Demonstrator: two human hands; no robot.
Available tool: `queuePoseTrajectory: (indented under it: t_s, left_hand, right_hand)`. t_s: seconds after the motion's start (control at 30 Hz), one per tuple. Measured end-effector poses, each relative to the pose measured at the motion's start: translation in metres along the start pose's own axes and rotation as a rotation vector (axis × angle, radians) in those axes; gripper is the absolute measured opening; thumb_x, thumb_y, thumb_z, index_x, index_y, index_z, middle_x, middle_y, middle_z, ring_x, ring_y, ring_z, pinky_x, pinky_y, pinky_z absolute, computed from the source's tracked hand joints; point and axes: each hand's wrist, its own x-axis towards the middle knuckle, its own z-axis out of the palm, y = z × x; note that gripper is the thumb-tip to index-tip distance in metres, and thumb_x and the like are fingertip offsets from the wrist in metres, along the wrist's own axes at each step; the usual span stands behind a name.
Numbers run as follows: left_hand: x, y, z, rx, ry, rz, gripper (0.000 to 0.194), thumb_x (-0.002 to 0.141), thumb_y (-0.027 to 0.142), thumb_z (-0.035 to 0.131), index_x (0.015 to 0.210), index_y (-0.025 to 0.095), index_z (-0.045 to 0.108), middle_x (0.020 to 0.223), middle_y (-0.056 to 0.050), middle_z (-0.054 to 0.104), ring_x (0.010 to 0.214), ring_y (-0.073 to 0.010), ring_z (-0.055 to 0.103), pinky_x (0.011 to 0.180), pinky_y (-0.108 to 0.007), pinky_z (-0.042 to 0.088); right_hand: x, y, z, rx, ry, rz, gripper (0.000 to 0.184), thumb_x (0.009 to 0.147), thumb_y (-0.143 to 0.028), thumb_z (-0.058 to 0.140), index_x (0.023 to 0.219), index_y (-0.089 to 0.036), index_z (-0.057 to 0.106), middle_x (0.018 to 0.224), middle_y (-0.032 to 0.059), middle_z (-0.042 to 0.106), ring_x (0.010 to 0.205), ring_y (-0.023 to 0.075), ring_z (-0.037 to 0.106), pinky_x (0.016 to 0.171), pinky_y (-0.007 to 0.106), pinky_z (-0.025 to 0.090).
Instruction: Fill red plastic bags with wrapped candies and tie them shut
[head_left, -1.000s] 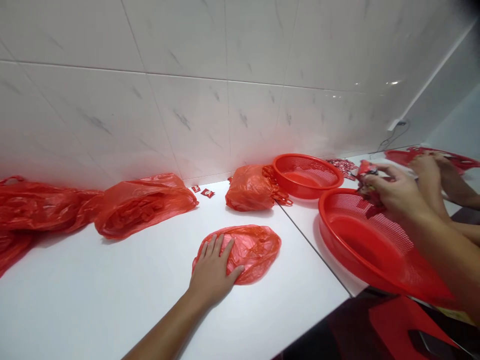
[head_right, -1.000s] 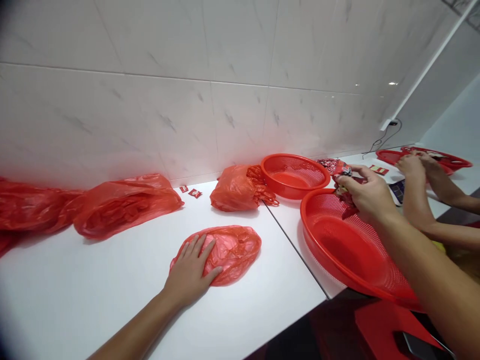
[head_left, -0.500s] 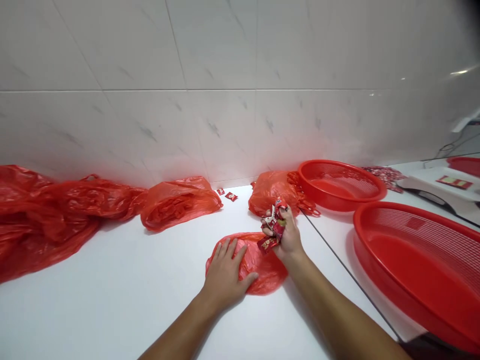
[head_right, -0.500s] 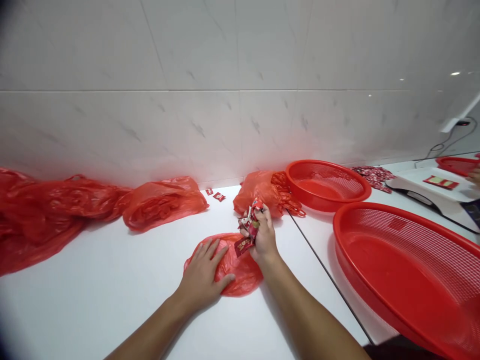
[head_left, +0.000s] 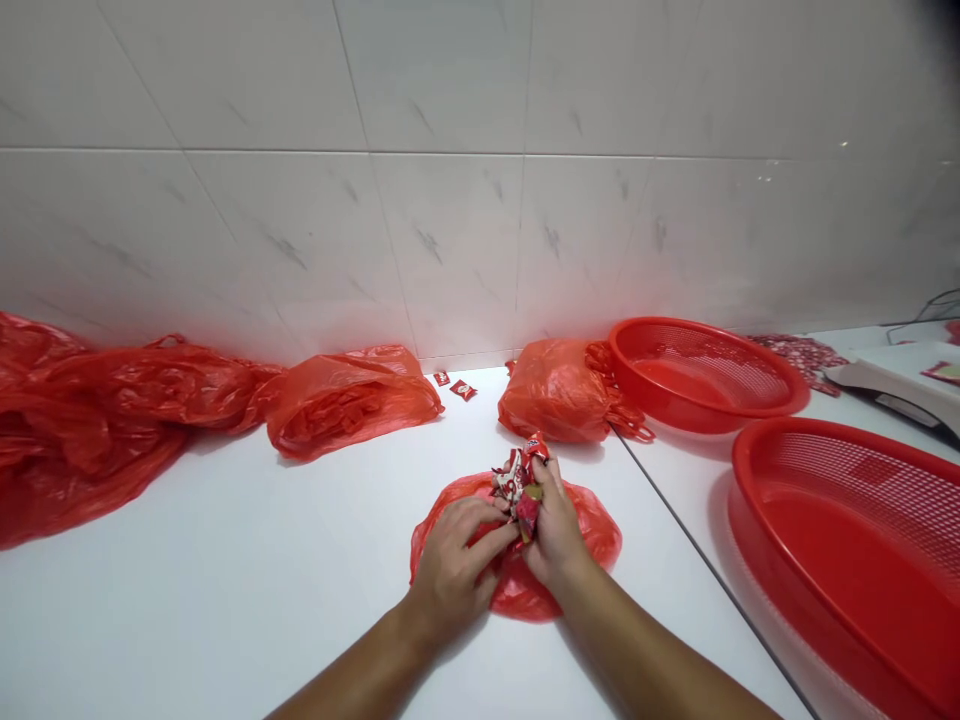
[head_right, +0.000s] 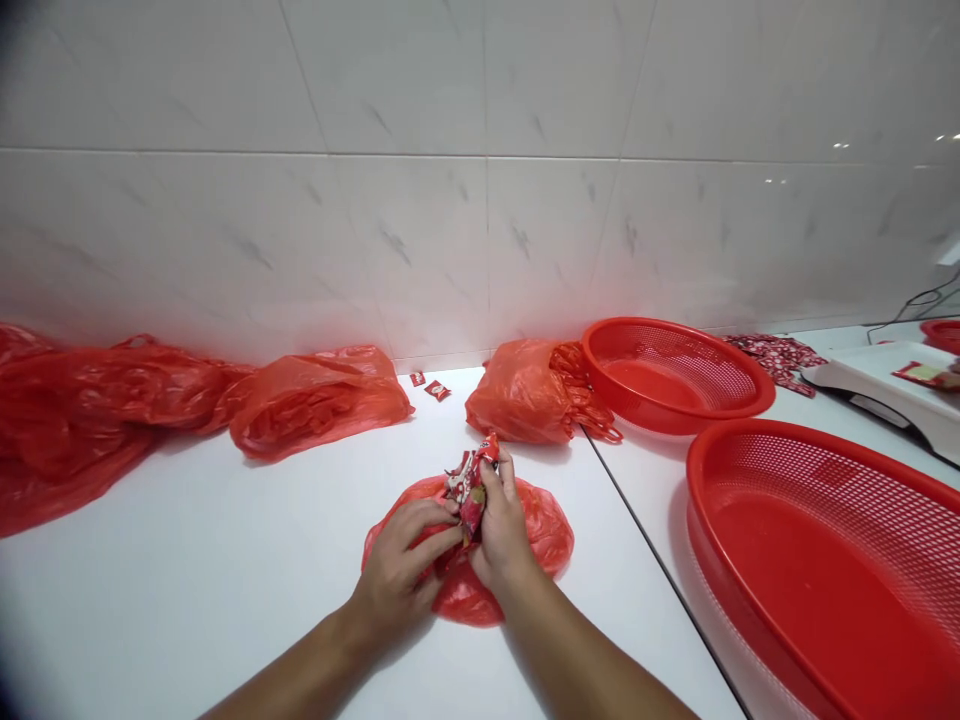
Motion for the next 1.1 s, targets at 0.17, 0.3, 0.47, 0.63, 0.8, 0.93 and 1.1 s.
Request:
queuePoseTrajectory:
  t_s: [0.17,0.3,0.47,0.63,0.8,0.93,1.1]
  left_hand:
    - [0.001,0.001,-0.011,-0.036,0.099,0.051,0.041,0.094,0.004,0.062,0.13,0.023,0.065,0.101,-0.005,0.074,0.091,-0.0203,0.068,0.085,-0.042,0.054]
    - [-0.003,-0.001,-0.008,0.068,0.019,-0.058,0.033,0.095,0.008,0.062,0.123,0.027,0.067,0.1,-0.004,0.074,0.091,-0.0217,0.069,0.091,-0.046,0.053]
    - [-0.008,-0.007,0.002,0.174,-0.289,-0.28,0.033,0.095,0.012,0.056,0.121,0.028,0.069,0.11,-0.005,0.074,0.102,-0.025,0.07,0.111,-0.061,0.045]
    - [-0.01,-0.005,0.001,0.222,-0.314,-0.36,0.043,0.079,0.003,0.051,0.112,0.024,0.069,0.107,-0.006,0.071,0.104,-0.0258,0.069,0.123,-0.066,0.031]
    - [-0.004,0.007,-0.01,0.236,-0.152,-0.302,0.042,0.077,0.006,0.055,0.115,0.021,0.066,0.118,-0.011,0.068,0.115,-0.0301,0.064,0.123,-0.068,0.026]
    - [-0.001,0.03,-0.006,0.103,-0.189,0.029,0.043,0.085,0.018,0.063,0.128,0.022,0.065,0.13,-0.01,0.07,0.122,-0.031,0.06,0.115,-0.056,0.04]
    - [0.0,0.048,0.008,-0.043,-0.396,0.115,0.019,0.094,0.017,0.064,0.11,0.026,0.07,0.099,-0.002,0.077,0.101,-0.0219,0.067,0.108,-0.045,0.045]
  right_hand:
    - [0.005,-0.009,-0.002,0.123,0.059,0.072,0.047,0.077,-0.05,0.087,0.101,-0.024,0.056,0.081,0.0,0.069,0.063,0.0145,0.063,0.05,0.022,0.048]
    - [0.012,-0.028,-0.008,0.162,0.089,-0.045,0.044,0.08,-0.047,0.085,0.102,-0.025,0.056,0.085,-0.0011,0.069,0.074,0.015,0.067,0.055,0.021,0.05]
    - [0.015,-0.039,-0.011,-0.053,0.191,-0.333,0.045,0.082,-0.046,0.083,0.113,-0.03,0.055,0.086,-0.0047,0.067,0.07,0.0144,0.065,0.057,0.024,0.052]
    - [0.019,-0.045,-0.015,-0.154,0.226,-0.552,0.047,0.083,-0.043,0.082,0.12,-0.032,0.054,0.085,-0.0073,0.063,0.066,0.0098,0.058,0.063,0.024,0.05]
    - [0.027,-0.042,-0.023,-0.222,0.21,-0.529,0.044,0.085,-0.046,0.08,0.117,-0.031,0.053,0.083,-0.0067,0.062,0.065,0.0107,0.057,0.062,0.025,0.05]
    - [0.034,-0.03,-0.031,-0.286,0.212,-0.494,0.043,0.085,-0.049,0.079,0.116,-0.031,0.054,0.087,-0.0058,0.065,0.067,0.0117,0.059,0.062,0.025,0.051]
    - [0.039,-0.017,-0.035,-0.33,0.175,-0.363,0.042,0.085,-0.05,0.077,0.117,-0.032,0.055,0.082,-0.0057,0.067,0.066,0.0137,0.061,0.061,0.025,0.05]
